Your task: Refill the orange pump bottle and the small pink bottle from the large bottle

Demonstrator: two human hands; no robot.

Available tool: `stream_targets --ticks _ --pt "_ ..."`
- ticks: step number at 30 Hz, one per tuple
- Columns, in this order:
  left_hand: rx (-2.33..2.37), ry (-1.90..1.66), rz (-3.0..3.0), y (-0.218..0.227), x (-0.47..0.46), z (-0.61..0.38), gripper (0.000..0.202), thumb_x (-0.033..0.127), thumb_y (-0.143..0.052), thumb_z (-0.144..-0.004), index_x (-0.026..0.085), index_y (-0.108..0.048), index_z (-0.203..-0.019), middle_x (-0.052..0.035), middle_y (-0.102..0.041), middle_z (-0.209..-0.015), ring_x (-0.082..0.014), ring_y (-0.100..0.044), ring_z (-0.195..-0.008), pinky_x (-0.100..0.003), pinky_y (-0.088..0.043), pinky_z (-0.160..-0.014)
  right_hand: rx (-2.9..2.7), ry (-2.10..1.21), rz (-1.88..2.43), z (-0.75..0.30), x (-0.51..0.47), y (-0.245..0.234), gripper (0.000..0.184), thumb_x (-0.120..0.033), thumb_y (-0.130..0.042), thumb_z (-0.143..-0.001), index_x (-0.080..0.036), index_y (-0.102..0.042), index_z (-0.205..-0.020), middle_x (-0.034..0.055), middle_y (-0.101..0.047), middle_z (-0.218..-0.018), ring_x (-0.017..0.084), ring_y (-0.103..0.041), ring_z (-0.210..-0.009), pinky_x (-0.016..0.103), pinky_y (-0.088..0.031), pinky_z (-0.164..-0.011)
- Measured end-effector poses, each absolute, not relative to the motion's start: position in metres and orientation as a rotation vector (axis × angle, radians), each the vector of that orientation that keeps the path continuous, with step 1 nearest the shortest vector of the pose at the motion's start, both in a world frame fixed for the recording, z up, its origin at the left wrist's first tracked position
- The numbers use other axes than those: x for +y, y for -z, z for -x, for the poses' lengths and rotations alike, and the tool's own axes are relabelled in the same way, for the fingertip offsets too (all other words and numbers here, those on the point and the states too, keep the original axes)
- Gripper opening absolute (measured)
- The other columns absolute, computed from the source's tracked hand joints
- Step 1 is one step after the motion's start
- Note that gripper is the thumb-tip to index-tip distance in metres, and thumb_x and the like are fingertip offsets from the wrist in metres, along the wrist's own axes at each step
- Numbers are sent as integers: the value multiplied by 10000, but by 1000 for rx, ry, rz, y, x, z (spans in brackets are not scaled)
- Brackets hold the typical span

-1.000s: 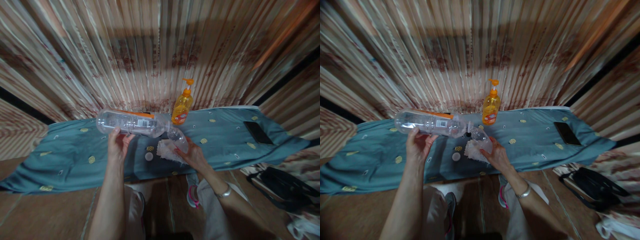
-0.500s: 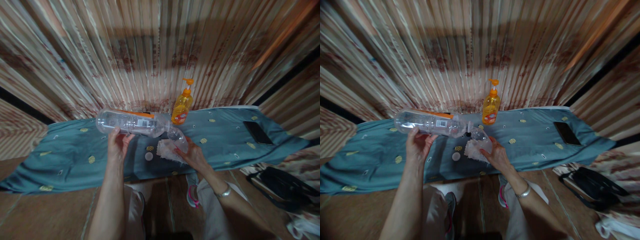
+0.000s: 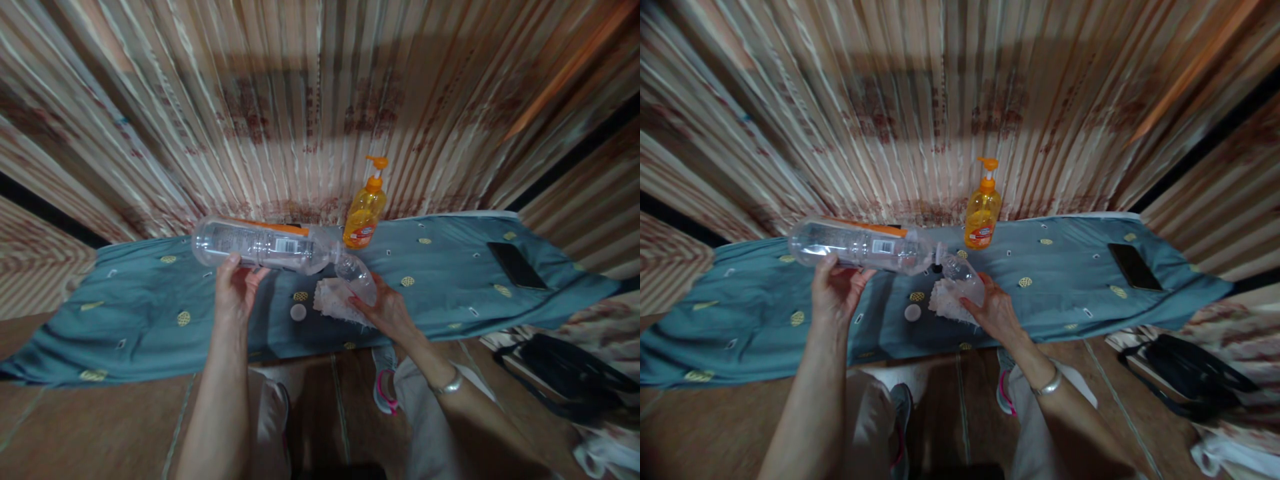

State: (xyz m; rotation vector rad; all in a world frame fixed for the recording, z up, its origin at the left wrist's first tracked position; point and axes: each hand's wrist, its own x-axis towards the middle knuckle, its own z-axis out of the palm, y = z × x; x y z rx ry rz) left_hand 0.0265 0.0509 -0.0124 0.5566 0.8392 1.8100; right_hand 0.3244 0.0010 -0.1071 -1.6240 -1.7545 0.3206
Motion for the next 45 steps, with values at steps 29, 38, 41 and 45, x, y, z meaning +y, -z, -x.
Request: stream_targets --ticks 29,38,41,45 --pt "838 -1810 -560 10 50 -27 457 383 -973 -474 203 -720 -810 1 -772 -800 -201 -737 -743 -387 -697 -731 -1771 -293 1602 -324 1 107 695 -653 -677 -910 -126 -652 -1362 224 -822 -1117 373 -808 -1002 505 -667 -859" --pt "828 -1819 -564 9 49 -28 459 381 -981 -472 206 -714 -801 -15 -781 -815 -221 -745 -773 -405 -695 -738 -1779 -292 1626 -324 1 108 727 -681 -669 -896 -115 -646 -1351 218 -826 -1103 371 -811 -992 492 -667 -852" --pt "827 -1823 -561 8 49 -29 464 380 -982 -472 204 -710 -805 -11 -781 -814 -220 -747 -772 -417 -696 -765 -1778 -304 1642 -324 1 107 682 -644 -686 -894 -132 -644 -1344 215 -823 -1124 371 -809 -1010 495 -664 -867" --pt "815 -1824 -550 8 49 -29 456 369 -988 -466 203 -692 -770 -1 -779 -805 -210 -750 -784 -407 -696 -788 -1778 -329 1632 -324 0 106 633 -582 -718 -895 -167 -639 -1366 210 -820 -1132 372 -805 -1014 522 -664 -883"
